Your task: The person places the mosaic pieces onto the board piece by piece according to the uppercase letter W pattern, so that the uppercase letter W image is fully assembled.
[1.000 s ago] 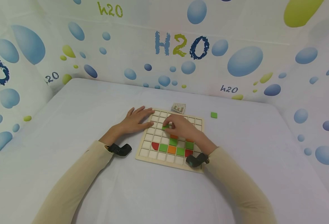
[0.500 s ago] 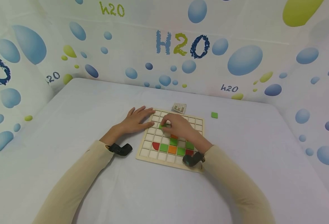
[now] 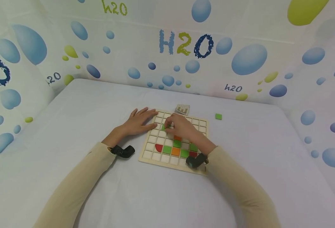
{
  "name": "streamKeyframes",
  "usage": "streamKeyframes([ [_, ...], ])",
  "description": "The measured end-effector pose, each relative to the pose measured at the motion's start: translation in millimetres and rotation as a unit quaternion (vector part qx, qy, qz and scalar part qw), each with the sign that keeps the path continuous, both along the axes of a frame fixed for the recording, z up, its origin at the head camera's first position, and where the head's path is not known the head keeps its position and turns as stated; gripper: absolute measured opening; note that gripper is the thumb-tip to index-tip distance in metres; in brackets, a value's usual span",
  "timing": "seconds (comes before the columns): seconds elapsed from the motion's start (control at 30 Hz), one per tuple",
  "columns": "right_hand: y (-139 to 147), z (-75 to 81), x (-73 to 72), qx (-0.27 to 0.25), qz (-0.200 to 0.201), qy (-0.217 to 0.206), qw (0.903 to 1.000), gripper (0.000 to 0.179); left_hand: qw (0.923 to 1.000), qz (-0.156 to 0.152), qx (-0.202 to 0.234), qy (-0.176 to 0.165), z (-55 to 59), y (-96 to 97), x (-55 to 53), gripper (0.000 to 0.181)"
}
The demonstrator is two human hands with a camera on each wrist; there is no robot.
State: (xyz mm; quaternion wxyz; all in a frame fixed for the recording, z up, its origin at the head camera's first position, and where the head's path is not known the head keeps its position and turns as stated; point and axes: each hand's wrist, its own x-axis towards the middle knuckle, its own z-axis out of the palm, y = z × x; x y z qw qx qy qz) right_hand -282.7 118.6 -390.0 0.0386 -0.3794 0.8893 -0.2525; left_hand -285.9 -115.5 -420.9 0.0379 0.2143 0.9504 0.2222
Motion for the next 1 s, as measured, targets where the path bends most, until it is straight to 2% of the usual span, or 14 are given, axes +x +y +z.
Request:
streamKeyframes([
  [0.47, 3.9, 2.3, -1.5, -0.015, 0.027, -0.007, 0.9995, 0.013, 1.0, -0.001, -0.004, -0.001, 0.8, -0.5, 1.1, 0.066],
  [0.7, 4.8, 1.3, -1.3, -0.011, 0.017, -0.021, 0.9996, 0.019, 1.0, -0.003, -0.002, -0.001, -0.9, 0.1, -0.3, 0.066],
  [1.0, 6.0, 2.4, -0.7, -0.005, 0.025, -0.007, 0.9996, 0.019, 1.0, -0.003, 0.0, 0.001, 0.0, 0.6, 0.8, 0.066],
])
